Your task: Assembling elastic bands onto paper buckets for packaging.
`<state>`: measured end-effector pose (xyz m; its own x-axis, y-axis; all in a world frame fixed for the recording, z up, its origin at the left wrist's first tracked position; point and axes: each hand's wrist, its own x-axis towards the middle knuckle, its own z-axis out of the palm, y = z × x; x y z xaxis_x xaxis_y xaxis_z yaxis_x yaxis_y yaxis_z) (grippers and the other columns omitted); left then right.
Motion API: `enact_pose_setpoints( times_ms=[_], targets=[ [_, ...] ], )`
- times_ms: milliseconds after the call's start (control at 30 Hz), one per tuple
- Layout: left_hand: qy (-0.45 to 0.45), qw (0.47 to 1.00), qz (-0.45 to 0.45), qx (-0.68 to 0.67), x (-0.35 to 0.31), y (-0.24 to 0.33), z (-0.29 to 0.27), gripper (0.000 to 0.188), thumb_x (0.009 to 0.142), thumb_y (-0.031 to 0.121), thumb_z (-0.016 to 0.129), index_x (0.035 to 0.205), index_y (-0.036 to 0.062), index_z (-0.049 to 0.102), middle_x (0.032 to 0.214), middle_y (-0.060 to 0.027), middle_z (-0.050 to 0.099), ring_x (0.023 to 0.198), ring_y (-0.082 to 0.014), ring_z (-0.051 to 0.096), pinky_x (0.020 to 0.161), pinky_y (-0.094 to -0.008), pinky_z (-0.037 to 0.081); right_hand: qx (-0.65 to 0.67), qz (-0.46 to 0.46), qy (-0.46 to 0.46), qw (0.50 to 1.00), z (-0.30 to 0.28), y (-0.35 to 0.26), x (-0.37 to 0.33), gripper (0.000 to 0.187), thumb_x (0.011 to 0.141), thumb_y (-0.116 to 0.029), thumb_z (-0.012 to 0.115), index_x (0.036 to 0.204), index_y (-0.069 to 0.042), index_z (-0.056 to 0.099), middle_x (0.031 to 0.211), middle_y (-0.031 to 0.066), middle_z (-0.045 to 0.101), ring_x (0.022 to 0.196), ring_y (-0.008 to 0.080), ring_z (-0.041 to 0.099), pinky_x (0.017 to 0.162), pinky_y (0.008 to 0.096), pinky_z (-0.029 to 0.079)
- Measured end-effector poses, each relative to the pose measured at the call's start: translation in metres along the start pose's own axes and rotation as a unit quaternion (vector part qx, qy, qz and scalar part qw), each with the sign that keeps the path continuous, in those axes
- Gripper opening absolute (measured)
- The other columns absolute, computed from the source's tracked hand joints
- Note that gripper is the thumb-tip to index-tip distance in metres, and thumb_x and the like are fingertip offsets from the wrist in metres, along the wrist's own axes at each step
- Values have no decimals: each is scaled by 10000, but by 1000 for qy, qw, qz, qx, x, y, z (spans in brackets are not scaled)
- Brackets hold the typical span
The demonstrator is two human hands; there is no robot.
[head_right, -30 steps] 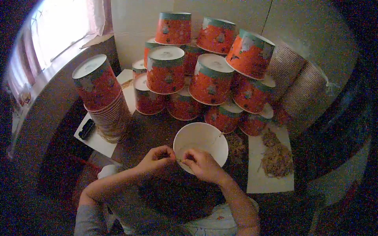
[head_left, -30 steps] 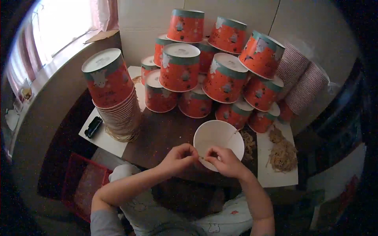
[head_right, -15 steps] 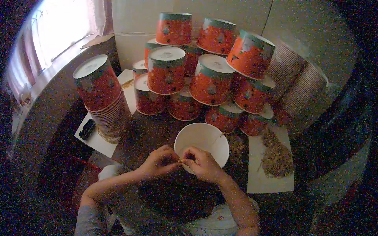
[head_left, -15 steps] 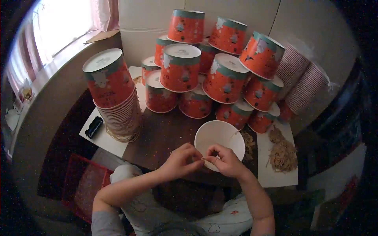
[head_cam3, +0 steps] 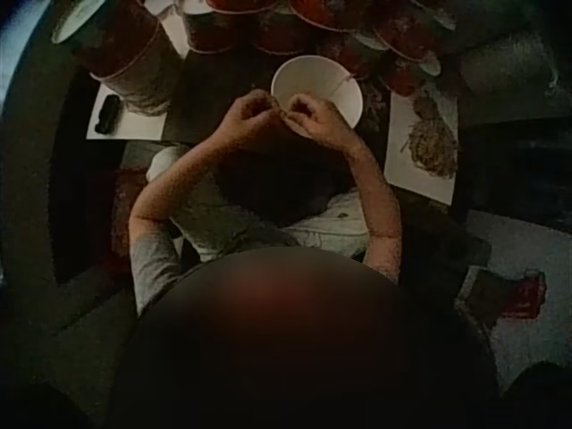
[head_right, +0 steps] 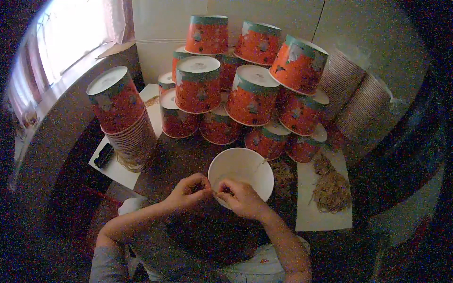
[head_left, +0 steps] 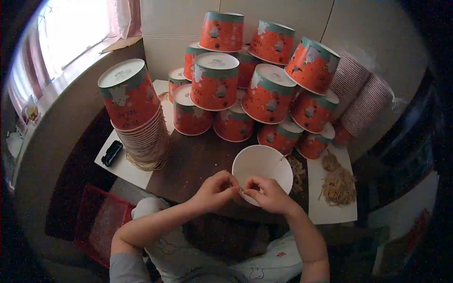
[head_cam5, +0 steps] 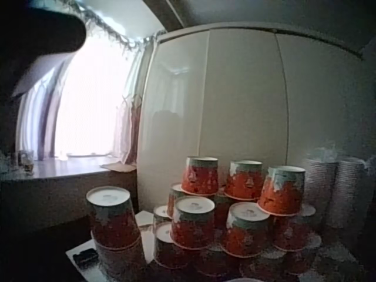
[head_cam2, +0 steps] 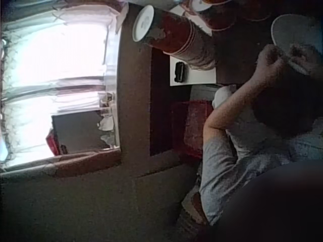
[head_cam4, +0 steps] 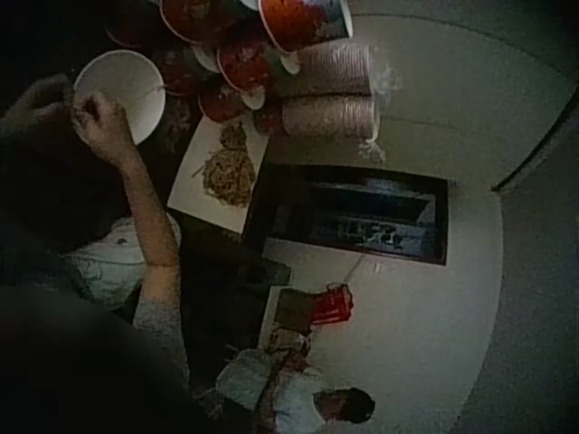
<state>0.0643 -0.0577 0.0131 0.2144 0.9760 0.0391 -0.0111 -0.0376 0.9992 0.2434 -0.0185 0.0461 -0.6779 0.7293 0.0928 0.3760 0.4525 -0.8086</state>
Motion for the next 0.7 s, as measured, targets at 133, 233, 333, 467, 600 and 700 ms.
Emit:
enact_pose_setpoints(
  times_ms=[133,233,333,467,600,700],
  targets=[
    [-2,1000,-2,22,-1,-1,-1,106,774,106,557,816,28,498,760,-15,524,685,-62,495,597,-206,410,-19,-3,-11,1000,0,1,0,115,752,-118,544,811,-27,507,729,122,549,696,224,550,641,319,423],
    [3,1000,2,4,-1,1,-1,103,782,96,548,824,24,487,764,-31,530,700,-73,526,599,-211,424,10,16,-37,999,-1,-2,-1,116,749,-120,546,809,-30,504,735,126,551,699,237,552,640,317,423],
    [2,1000,8,0,0,3,0,95,787,87,539,823,20,481,766,-41,538,698,-89,549,598,-212,433,12,-1,-34,999,-1,1,-3,113,751,-121,544,810,-34,502,730,121,550,693,236,550,639,316,423],
    [4,999,-15,28,1,5,-1,98,785,84,539,823,15,481,773,-53,535,682,-98,551,585,-212,429,14,-16,-30,999,-2,0,-2,115,754,-119,547,816,-32,506,719,94,549,683,175,538,638,293,420],
    [15,968,169,183,7,-7,-9,136,740,113,589,821,30,517,782,-68,510,658,-115,525,561,-228,422,86,38,-13,995,-4,1,-3,64,759,-44,539,800,-8,507,737,9,506,730,73,461,671,216,389],
    [33,955,221,196,7,-1,-10,160,703,136,624,808,48,541,784,-73,497,641,-137,507,553,-242,423,124,44,-5,991,-5,1,-3,63,772,-46,535,815,-7,508,766,-1,502,749,65,452,676,208,385]
  ],
)
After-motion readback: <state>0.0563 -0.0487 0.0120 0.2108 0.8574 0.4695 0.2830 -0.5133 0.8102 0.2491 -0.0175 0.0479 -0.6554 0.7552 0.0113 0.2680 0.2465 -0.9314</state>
